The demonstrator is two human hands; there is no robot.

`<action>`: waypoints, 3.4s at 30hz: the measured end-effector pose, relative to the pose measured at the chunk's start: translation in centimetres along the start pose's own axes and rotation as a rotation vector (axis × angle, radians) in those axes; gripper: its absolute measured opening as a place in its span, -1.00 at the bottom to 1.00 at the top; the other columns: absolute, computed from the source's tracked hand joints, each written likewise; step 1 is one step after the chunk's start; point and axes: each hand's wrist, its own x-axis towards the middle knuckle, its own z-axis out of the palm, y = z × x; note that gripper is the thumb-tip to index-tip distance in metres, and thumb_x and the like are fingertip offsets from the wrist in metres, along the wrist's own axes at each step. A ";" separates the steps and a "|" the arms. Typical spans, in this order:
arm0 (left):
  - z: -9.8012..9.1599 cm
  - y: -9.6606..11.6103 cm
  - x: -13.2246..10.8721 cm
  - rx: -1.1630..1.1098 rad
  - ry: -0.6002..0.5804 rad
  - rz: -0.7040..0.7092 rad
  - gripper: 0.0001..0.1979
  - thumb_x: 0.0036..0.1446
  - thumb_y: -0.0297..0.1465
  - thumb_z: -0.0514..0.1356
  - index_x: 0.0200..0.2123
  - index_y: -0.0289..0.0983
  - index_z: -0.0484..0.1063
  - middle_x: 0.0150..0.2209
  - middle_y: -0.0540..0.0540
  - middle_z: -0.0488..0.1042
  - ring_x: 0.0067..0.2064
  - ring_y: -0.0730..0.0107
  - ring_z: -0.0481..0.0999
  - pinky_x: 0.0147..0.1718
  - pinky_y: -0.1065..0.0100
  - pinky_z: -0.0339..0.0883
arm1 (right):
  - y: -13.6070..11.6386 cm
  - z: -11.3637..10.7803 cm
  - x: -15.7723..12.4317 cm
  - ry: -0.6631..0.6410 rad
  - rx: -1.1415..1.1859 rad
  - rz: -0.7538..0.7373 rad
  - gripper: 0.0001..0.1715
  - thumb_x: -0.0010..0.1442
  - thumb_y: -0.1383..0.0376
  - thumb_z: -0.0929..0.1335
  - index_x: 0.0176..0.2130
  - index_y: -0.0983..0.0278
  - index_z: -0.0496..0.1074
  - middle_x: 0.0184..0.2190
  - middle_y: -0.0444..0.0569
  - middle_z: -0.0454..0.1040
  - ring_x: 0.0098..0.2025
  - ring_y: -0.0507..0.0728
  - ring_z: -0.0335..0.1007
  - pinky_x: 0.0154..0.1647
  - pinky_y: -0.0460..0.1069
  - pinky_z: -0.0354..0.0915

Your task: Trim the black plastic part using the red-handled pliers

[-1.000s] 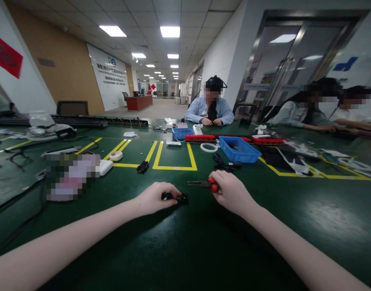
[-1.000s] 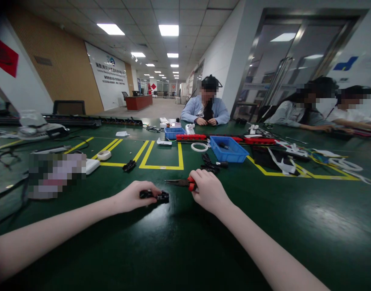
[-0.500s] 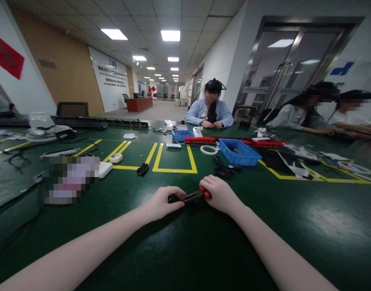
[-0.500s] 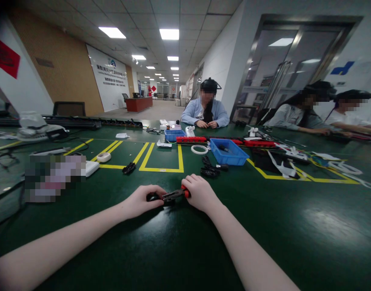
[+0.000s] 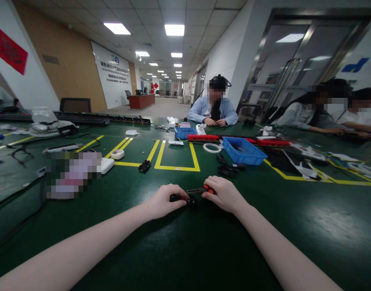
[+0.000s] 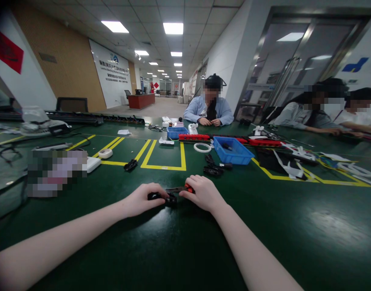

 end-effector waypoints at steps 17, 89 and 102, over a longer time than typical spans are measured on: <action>0.0 -0.5 0.1 -0.017 -0.052 0.038 -0.87 0.12 -0.42 0.30 -0.22 -0.28 0.55 -0.20 -0.07 0.56 -0.12 0.27 0.51 -0.05 0.29 0.32 | -0.6 0.7 0.3 0.043 -0.011 -0.162 -0.54 0.43 0.20 0.09 -0.39 0.26 0.36 -0.39 0.01 0.41 -0.32 0.12 0.24 -0.31 0.03 0.14; 0.1 1.8 -0.7 0.006 -0.225 0.039 -0.58 0.06 -0.15 0.35 -0.08 -0.28 0.50 -0.25 -0.06 0.57 -0.25 0.28 0.51 -0.32 0.39 0.28 | -2.3 0.8 -0.1 0.096 0.064 -0.268 -0.64 0.37 0.30 0.11 -0.44 0.24 0.26 -0.46 -0.05 0.33 -0.41 0.08 0.20 -0.34 0.01 0.10; 0.4 1.8 -0.9 0.423 -0.202 0.028 -0.55 0.15 0.05 0.18 -0.41 -0.24 0.34 -0.51 0.02 0.39 -0.51 0.41 0.33 -0.50 0.41 0.00 | -2.4 0.8 -0.1 0.080 0.047 -0.279 -0.66 0.35 0.31 0.13 -0.44 0.25 0.28 -0.46 -0.06 0.34 -0.41 0.08 0.19 -0.35 0.01 0.09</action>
